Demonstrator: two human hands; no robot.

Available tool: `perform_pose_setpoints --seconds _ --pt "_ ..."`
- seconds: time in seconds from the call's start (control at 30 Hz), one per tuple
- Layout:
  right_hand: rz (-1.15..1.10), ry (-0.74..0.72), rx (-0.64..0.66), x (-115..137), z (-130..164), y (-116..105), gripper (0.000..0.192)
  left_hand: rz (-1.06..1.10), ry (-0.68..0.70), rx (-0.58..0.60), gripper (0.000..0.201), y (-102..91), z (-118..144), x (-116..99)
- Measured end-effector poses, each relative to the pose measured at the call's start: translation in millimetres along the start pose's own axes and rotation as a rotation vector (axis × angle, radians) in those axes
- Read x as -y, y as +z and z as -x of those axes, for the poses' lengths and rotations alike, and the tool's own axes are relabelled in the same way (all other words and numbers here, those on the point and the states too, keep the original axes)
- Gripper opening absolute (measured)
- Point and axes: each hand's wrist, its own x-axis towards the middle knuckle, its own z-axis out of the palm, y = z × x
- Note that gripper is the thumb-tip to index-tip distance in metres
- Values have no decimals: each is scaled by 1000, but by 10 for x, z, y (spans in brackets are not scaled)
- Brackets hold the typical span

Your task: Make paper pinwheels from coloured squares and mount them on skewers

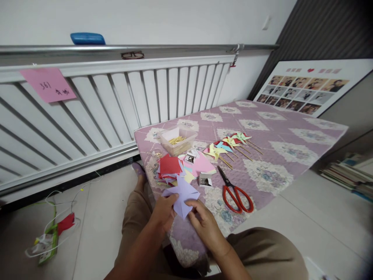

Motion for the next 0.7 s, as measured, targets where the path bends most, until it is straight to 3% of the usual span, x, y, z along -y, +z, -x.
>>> perform_pose_setpoints --seconds 0.27,0.57,0.7 --pt "-70 34 -60 53 0 -21 10 7 -9 55 15 16 29 93" --pt "-15 140 -101 151 -44 -20 27 -54 41 -26 16 97 114 141" --pt "5 160 -139 135 -55 -31 26 -266 106 -49 22 116 149 172"
